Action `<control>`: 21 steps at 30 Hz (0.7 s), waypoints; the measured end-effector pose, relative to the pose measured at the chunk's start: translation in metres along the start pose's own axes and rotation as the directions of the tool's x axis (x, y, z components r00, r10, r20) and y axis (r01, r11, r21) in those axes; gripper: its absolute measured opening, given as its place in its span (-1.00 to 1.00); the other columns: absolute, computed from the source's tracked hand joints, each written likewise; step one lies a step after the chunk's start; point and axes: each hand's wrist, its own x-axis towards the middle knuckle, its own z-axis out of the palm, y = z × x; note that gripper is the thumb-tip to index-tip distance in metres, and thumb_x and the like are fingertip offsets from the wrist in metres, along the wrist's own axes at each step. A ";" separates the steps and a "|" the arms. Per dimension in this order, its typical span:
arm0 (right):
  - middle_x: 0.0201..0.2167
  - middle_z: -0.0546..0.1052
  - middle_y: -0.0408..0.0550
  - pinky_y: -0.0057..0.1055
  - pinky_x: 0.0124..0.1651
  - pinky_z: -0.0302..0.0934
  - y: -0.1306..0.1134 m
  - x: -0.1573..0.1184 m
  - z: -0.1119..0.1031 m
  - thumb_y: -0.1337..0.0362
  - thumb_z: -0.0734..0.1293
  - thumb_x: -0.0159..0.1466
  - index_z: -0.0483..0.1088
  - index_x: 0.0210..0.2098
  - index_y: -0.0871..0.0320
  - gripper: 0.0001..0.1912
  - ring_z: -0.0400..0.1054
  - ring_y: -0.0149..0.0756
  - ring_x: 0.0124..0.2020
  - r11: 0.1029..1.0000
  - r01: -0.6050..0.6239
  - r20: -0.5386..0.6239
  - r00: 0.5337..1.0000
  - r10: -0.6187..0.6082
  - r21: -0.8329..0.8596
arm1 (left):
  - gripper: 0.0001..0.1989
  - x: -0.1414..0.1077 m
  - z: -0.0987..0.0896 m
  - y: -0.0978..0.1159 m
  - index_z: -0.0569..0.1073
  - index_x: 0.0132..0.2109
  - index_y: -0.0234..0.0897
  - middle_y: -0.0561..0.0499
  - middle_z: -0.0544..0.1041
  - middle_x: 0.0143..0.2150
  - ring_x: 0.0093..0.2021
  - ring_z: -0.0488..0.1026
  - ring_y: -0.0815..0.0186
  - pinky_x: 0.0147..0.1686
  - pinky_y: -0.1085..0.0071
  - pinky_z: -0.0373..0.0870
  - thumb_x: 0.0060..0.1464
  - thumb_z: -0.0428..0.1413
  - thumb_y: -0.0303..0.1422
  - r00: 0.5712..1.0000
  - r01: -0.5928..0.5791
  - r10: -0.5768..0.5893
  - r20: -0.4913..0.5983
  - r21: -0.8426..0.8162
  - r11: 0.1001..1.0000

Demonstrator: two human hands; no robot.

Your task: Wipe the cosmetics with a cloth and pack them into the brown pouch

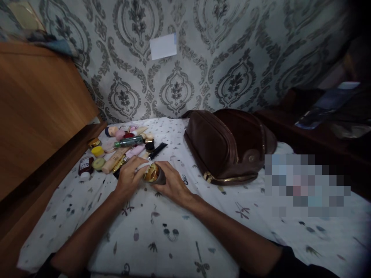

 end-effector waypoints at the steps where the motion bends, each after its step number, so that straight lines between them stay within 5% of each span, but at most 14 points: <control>1: -0.02 0.42 0.02 -0.19 0.13 0.28 -0.001 0.000 0.000 0.44 0.45 0.05 0.30 0.06 0.10 -0.41 0.35 -0.15 0.04 1.000 0.003 0.001 1.000 -0.003 0.001 | -0.83 0.000 0.000 0.000 0.49 -0.14 -0.25 -0.02 0.51 -0.23 -0.17 0.46 0.24 -0.11 0.33 0.38 0.28 0.02 -0.32 1.000 -0.004 0.004 0.007 0.017 1.000; 9: -0.02 0.42 0.01 -0.18 0.12 0.28 -0.005 0.000 -0.003 0.45 0.43 0.07 0.32 0.05 0.08 -0.45 0.35 -0.16 0.04 1.000 0.001 0.011 1.000 -0.001 0.020 | -0.69 -0.001 0.003 0.002 0.30 -0.36 -0.22 0.02 0.32 -0.41 -0.36 0.33 0.25 -0.29 0.30 0.30 0.36 -0.19 -0.34 1.000 0.000 -0.003 0.022 0.135 0.991; 21: 0.02 0.47 0.02 -0.17 0.13 0.28 -0.001 -0.001 -0.002 0.39 0.43 0.09 0.31 0.11 0.08 -0.41 0.37 -0.14 0.06 0.999 -0.033 0.032 0.999 0.033 0.007 | -0.90 -0.001 0.003 0.002 0.36 -0.15 -0.24 -0.01 0.44 -0.23 -0.19 0.42 0.24 -0.13 0.31 0.37 0.29 -0.04 -0.40 0.999 -0.022 0.025 -0.026 0.113 0.993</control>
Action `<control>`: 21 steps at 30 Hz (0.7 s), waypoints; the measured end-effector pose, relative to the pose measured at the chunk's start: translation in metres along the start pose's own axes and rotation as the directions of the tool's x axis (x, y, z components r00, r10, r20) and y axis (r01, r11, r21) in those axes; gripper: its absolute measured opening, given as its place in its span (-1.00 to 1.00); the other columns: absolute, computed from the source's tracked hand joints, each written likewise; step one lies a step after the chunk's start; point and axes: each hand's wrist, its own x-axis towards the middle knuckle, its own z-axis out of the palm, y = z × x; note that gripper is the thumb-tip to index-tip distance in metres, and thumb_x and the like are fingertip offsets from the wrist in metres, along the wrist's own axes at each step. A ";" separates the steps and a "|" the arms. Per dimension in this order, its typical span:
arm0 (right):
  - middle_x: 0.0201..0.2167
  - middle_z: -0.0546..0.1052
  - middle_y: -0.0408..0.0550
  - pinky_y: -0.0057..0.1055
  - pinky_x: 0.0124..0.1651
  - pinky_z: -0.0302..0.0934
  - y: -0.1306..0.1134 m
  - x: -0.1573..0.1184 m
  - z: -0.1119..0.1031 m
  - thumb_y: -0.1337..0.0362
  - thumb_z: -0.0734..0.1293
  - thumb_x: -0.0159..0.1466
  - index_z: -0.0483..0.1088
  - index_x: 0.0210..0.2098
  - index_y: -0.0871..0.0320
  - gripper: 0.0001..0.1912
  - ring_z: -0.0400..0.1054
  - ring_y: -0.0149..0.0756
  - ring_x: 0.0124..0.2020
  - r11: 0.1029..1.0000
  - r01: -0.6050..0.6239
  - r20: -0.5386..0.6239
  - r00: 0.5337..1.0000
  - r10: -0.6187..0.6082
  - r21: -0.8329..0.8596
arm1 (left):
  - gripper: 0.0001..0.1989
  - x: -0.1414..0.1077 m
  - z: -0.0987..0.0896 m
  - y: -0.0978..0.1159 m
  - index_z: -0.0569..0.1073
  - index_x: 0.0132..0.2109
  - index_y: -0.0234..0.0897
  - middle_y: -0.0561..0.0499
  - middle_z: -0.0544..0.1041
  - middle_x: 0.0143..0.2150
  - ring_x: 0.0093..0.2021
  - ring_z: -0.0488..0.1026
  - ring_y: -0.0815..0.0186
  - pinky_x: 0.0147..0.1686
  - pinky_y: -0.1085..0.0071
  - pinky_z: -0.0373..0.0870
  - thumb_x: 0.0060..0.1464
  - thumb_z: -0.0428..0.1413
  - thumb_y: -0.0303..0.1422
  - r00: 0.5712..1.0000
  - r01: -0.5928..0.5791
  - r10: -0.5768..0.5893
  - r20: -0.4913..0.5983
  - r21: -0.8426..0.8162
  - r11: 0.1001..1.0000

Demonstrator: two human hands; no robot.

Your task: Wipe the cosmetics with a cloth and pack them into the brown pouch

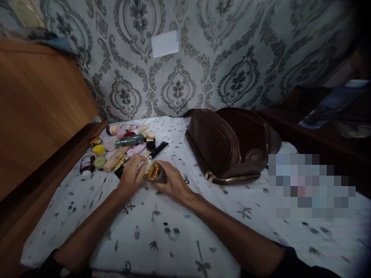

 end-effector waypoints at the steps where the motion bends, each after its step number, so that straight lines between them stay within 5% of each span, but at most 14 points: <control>1: 0.03 0.47 0.02 -0.17 0.13 0.28 0.000 0.000 0.000 0.39 0.43 0.10 0.30 0.12 0.08 -0.40 0.38 -0.14 0.06 1.000 -0.008 0.011 1.000 0.007 0.012 | -0.90 0.000 -0.001 0.000 0.38 -0.17 -0.24 0.00 0.45 -0.24 -0.19 0.43 0.25 -0.13 0.31 0.38 0.29 -0.03 -0.40 1.000 -0.015 0.015 -0.002 -0.008 1.000; 11: 0.01 0.44 0.03 -0.16 0.13 0.28 0.007 0.001 0.000 0.39 0.43 0.10 0.28 0.14 0.08 -0.38 0.37 -0.13 0.05 0.999 0.020 -0.026 0.999 -0.021 -0.032 | -0.84 -0.003 -0.005 0.009 0.46 -0.07 -0.24 -0.03 0.44 -0.18 -0.13 0.44 0.27 -0.12 0.34 0.41 0.30 0.01 -0.45 0.979 -0.205 0.205 -0.005 -0.040 0.978; 21: 0.00 0.43 0.01 -0.20 0.13 0.29 -0.001 0.000 -0.002 0.40 0.42 0.12 0.29 0.14 0.06 -0.40 0.38 -0.15 0.05 0.999 0.037 -0.002 0.999 -0.037 -0.037 | -0.79 0.002 -0.005 0.002 0.50 -0.12 -0.25 -0.05 0.46 -0.20 -0.14 0.43 0.24 -0.08 0.29 0.40 0.31 -0.04 -0.39 0.999 0.002 -0.001 0.049 -0.033 0.999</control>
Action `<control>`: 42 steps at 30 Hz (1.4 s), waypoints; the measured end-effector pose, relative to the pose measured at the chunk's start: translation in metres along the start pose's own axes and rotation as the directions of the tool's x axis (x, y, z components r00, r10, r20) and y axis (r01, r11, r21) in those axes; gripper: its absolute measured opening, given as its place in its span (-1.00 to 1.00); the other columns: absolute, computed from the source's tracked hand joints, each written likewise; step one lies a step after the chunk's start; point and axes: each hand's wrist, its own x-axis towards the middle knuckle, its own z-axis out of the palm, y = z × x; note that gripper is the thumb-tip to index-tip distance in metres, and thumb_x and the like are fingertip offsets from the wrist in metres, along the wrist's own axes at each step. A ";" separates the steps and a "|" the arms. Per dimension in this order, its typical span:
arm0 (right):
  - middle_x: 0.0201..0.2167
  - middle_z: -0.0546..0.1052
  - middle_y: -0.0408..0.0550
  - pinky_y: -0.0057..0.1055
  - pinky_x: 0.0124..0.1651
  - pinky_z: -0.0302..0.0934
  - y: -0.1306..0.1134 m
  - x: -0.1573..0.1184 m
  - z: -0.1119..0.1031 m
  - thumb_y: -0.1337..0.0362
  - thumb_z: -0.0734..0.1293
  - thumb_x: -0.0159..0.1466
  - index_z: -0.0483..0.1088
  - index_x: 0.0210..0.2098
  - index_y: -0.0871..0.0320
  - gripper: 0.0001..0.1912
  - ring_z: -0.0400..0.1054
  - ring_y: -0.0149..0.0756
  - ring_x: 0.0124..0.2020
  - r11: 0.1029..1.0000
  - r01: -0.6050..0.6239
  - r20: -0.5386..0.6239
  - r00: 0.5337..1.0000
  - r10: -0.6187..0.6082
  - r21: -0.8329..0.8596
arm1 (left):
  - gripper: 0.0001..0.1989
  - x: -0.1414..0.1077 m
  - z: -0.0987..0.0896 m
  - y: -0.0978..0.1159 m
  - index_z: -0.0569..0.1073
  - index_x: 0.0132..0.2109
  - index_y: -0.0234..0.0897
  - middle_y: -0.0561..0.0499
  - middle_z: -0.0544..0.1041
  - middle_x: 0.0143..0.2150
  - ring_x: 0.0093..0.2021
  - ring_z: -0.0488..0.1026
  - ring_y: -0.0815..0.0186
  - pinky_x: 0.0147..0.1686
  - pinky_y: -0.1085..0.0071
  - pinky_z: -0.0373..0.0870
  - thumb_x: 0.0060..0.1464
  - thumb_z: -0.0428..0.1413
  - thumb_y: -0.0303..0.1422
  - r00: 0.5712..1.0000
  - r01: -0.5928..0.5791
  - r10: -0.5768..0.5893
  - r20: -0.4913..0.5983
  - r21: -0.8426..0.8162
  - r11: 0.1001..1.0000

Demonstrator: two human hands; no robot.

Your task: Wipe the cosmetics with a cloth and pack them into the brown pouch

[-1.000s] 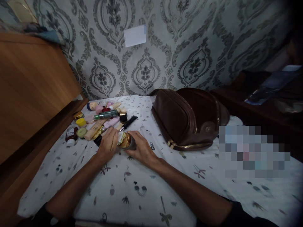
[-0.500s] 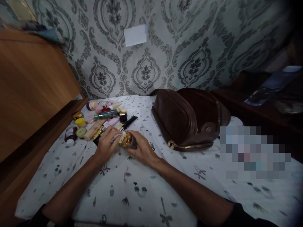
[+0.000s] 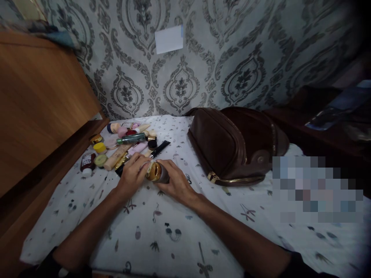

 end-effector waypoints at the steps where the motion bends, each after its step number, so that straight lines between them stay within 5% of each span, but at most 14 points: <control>1: 0.00 0.43 0.01 -0.19 0.12 0.29 0.001 0.000 0.000 0.39 0.43 0.11 0.29 0.14 0.06 -0.40 0.38 -0.15 0.05 1.000 -0.010 -0.003 1.000 0.010 -0.004 | -0.79 0.001 0.000 0.000 0.50 -0.13 -0.25 -0.04 0.47 -0.21 -0.15 0.43 0.23 -0.09 0.29 0.40 0.30 -0.04 -0.38 1.000 0.022 -0.022 0.009 -0.005 1.000; 18: 0.02 0.45 0.06 -0.10 0.14 0.26 0.009 0.002 0.000 0.34 0.48 0.05 0.31 0.12 0.11 -0.35 0.36 -0.09 0.06 0.995 -0.097 -0.084 0.992 0.095 -0.020 | -0.72 0.003 0.001 -0.008 0.53 -0.22 -0.28 -0.05 0.53 -0.25 -0.21 0.47 0.21 -0.32 0.39 0.37 0.22 0.01 -0.20 0.953 0.298 -0.277 0.124 -0.208 0.932; 29: 0.05 0.44 0.06 -0.05 0.18 0.24 0.014 0.001 -0.001 0.29 0.51 0.04 0.31 0.14 0.08 -0.32 0.35 -0.05 0.09 0.994 -0.110 -0.137 0.985 0.108 -0.011 | -0.68 0.001 0.006 -0.013 0.55 -0.10 -0.27 -0.07 0.56 -0.12 -0.13 0.49 0.16 -0.25 0.35 0.40 0.14 0.10 -0.15 0.917 0.397 -0.360 0.173 -0.285 0.873; 37: -0.02 0.42 0.02 -0.08 0.14 0.27 0.010 0.002 -0.005 0.34 0.48 0.06 0.30 0.15 0.06 -0.33 0.36 -0.07 0.05 0.993 -0.113 -0.118 0.987 0.107 -0.042 | -0.61 0.004 0.000 -0.020 0.53 0.02 -0.29 -0.13 0.56 -0.03 -0.01 0.48 0.07 0.05 0.15 0.35 0.08 0.15 -0.20 0.923 0.357 -0.273 0.272 -0.333 0.873; 42: -0.03 0.37 -0.03 -0.18 0.10 0.32 0.003 0.001 -0.007 0.38 0.43 0.11 0.28 0.18 0.02 -0.35 0.38 -0.14 0.01 0.992 -0.085 -0.041 0.996 0.082 -0.089 | -0.65 0.005 -0.003 -0.019 0.45 -0.01 -0.27 -0.09 0.55 -0.05 -0.04 0.46 0.12 -0.04 0.25 0.38 0.12 0.11 -0.19 0.921 0.366 -0.283 0.268 -0.346 0.864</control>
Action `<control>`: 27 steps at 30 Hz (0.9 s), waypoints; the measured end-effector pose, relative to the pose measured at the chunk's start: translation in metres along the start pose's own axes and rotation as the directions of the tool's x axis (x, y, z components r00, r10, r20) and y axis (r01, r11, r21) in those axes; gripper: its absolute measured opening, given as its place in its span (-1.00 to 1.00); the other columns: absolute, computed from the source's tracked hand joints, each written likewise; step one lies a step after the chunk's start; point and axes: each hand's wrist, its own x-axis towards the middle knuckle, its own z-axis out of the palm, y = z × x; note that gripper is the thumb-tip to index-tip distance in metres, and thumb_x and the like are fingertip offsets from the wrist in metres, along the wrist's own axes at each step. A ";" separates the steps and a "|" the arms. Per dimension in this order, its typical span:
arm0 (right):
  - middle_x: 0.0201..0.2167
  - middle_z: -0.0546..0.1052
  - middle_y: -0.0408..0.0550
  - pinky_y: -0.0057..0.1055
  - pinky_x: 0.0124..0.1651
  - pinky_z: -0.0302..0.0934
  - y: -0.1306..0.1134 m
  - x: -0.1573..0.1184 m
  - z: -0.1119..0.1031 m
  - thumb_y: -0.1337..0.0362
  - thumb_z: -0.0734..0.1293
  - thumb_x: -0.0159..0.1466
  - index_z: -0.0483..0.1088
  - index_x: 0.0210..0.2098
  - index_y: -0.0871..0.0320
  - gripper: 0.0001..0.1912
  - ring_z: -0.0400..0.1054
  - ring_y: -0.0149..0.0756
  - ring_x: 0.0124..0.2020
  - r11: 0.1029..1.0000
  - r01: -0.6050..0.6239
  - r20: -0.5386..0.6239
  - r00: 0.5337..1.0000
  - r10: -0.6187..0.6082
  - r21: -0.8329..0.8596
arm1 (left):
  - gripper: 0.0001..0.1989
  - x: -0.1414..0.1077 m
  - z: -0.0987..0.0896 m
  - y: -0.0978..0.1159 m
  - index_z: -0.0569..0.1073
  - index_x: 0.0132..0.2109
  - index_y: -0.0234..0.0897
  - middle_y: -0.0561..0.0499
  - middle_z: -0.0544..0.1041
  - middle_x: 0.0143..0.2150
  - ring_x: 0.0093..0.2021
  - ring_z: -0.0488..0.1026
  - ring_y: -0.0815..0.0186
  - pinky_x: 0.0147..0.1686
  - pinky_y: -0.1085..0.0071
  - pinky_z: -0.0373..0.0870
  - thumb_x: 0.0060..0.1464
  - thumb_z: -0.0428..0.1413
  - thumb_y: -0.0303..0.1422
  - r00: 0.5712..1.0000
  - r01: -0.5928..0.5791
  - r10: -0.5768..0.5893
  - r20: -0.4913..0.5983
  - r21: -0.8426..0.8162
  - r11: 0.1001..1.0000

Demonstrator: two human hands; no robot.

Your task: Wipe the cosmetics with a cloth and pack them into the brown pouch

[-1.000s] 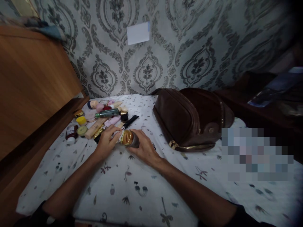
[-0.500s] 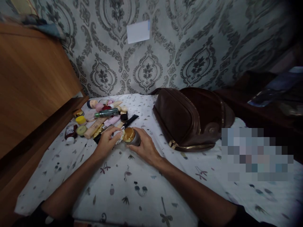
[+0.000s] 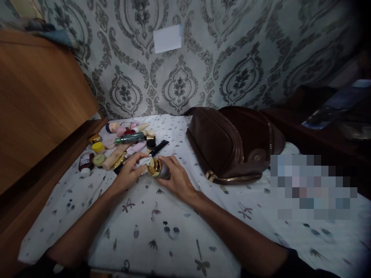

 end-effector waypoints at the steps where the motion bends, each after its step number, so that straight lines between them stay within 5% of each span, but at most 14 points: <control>1: -0.01 0.37 -0.03 -0.18 0.09 0.32 -0.001 0.000 -0.001 0.39 0.42 0.11 0.27 0.19 0.01 -0.34 0.37 -0.14 0.03 1.000 0.011 0.015 1.000 -0.011 -0.014 | -0.68 0.000 -0.001 0.001 0.44 -0.03 -0.26 -0.07 0.54 -0.09 -0.07 0.46 0.14 -0.07 0.28 0.39 0.12 0.10 -0.19 1.000 -0.002 0.002 -0.010 0.014 1.000; 10: -0.01 0.40 -0.04 -0.17 -0.04 0.37 -0.004 -0.001 -0.001 0.38 0.42 0.11 0.23 0.04 0.03 -0.47 0.42 -0.13 -0.04 0.995 0.040 0.118 0.993 -0.029 -0.088 | -0.79 0.000 -0.009 0.006 0.49 -0.14 -0.25 -0.04 0.56 -0.16 -0.11 0.47 0.14 -0.04 0.26 0.37 0.13 0.05 -0.29 0.998 -0.063 0.059 0.032 0.115 0.991; 16: 0.09 0.35 0.03 -0.14 -0.02 0.39 -0.004 -0.003 0.000 0.40 0.43 0.11 0.22 0.12 0.05 -0.38 0.41 -0.08 0.03 0.976 0.127 0.171 0.981 -0.097 -0.177 | -0.77 -0.001 -0.010 0.012 0.49 -0.11 -0.25 -0.09 0.55 -0.10 -0.04 0.46 0.13 -0.01 0.22 0.35 0.14 -0.01 -0.38 0.991 -0.126 0.113 0.075 0.195 0.973; 27: 0.10 0.34 0.01 -0.17 -0.02 0.39 -0.006 -0.001 -0.003 0.36 0.43 0.14 0.19 0.17 0.02 -0.36 0.40 -0.11 0.03 0.976 0.111 0.186 0.980 -0.075 -0.190 | -0.76 -0.007 -0.009 0.029 0.46 -0.07 -0.26 -0.07 0.47 -0.10 -0.04 0.43 0.19 0.01 0.26 0.34 0.20 -0.05 -0.50 0.959 -0.283 0.264 0.104 0.290 0.914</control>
